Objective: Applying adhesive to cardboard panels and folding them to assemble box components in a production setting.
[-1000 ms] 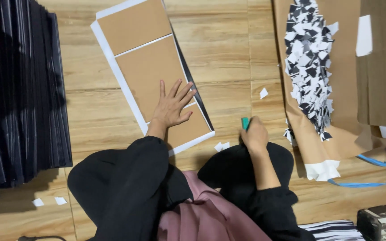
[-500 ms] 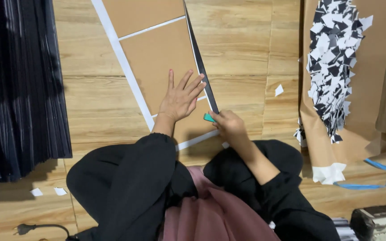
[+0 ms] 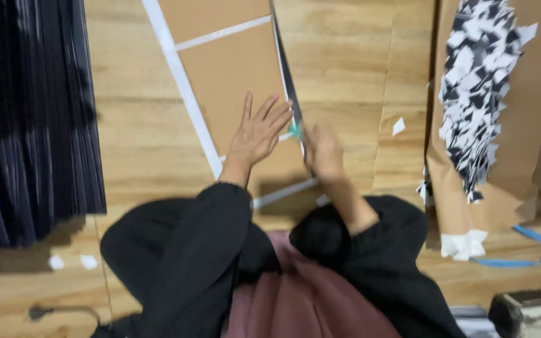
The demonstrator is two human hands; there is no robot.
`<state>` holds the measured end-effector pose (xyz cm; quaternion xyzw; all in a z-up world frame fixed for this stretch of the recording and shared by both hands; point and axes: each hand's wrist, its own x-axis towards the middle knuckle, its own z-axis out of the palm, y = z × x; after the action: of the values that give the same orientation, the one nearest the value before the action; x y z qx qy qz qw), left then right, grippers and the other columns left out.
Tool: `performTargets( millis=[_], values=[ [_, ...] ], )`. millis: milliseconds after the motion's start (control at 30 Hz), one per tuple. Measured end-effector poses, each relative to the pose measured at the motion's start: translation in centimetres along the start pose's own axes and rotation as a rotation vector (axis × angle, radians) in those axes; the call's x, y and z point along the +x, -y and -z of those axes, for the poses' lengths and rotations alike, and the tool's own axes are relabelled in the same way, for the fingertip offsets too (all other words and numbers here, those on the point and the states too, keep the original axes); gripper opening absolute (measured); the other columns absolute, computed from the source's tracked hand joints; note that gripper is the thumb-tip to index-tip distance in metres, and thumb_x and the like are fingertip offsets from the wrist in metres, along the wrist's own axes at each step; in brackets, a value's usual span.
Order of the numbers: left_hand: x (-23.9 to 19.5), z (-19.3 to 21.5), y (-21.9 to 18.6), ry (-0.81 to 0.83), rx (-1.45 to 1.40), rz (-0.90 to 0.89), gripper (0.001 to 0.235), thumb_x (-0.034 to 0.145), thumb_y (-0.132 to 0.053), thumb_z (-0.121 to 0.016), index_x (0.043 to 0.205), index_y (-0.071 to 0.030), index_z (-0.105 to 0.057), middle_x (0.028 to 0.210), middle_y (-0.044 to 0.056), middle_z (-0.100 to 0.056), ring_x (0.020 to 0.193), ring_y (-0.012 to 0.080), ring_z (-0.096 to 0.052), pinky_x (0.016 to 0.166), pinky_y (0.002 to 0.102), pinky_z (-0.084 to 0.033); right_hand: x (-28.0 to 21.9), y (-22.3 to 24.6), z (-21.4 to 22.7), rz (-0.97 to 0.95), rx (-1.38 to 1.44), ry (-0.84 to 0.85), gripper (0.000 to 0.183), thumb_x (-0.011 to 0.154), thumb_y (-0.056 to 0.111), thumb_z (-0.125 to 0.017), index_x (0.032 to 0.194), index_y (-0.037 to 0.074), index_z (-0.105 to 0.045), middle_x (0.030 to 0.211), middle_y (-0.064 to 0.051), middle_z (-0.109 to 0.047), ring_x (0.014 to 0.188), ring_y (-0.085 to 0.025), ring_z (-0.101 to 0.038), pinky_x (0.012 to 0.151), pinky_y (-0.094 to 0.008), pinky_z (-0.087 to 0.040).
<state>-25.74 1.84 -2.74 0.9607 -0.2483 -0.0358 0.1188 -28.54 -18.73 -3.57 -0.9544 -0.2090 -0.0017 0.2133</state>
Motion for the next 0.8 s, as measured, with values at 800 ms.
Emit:
performTargets(
  millis=[800],
  values=[
    [6.3,0.5,8.1,-0.182,-0.074,0.025,0.066,0.084,-0.01,-0.035,0.143,-0.016,-0.009,0.137,0.001,-0.036,0.128,0.0229,-0.027,0.111,0.048,-0.01,13.7,1.2,2.8,0.129,0.082,-0.048,0.023,0.076,0.019,-0.07,0.097,0.011,-0.065,0.076,-0.007,-0.052,0.075,-0.029,-0.056,0.066,-0.037,-0.046]
  ],
)
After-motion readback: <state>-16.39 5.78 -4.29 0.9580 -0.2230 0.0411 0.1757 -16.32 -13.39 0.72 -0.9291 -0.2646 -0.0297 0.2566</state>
